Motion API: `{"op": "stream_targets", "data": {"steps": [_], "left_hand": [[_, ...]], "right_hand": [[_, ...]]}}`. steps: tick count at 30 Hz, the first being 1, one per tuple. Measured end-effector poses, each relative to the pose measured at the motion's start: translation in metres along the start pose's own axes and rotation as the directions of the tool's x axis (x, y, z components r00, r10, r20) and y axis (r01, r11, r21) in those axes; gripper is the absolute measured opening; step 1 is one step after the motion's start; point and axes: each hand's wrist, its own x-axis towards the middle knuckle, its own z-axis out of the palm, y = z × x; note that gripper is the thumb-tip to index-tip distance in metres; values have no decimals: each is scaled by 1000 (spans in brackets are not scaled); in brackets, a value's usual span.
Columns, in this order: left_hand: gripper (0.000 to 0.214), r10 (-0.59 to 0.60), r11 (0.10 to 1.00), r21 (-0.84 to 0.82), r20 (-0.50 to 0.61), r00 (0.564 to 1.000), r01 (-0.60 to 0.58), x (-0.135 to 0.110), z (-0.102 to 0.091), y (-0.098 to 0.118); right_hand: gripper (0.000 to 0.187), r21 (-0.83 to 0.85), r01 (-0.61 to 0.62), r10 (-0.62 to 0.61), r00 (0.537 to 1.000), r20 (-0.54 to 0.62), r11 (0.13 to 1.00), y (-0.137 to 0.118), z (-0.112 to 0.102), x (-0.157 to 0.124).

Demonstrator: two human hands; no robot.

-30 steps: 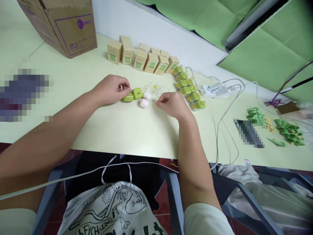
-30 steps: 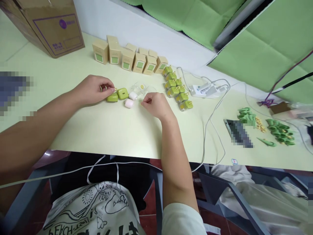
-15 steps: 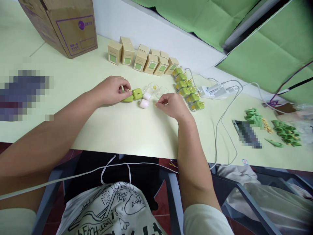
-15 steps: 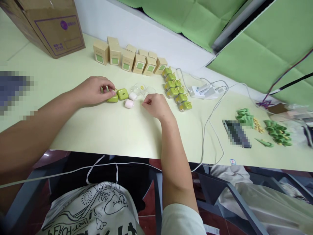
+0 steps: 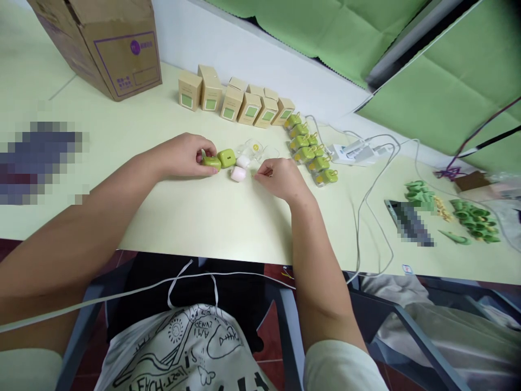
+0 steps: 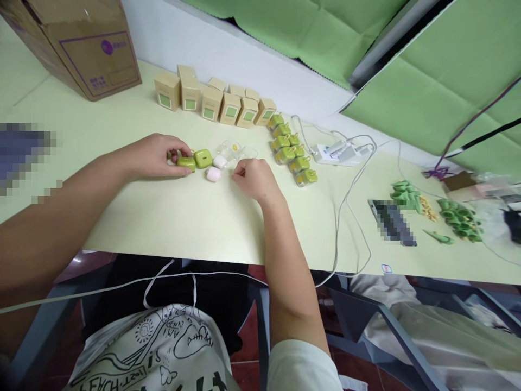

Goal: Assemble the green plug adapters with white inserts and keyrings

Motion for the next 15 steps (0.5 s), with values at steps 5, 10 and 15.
{"op": "stream_targets", "data": {"steps": [5,10,15], "left_hand": [[59,-51,993,-105,-1,999,50,-1,-2,3],[56,-58,932,-362,-131,990,7,5,7,-3],[47,-18,739,-664,-191,981,-115,12,23,1]], "right_hand": [[16,235,87,-51,987,-154,968,8,9,6],[30,693,128,0,983,-181,710,13,15,12],[37,875,37,31,998,-60,483,4,14,9]]}}
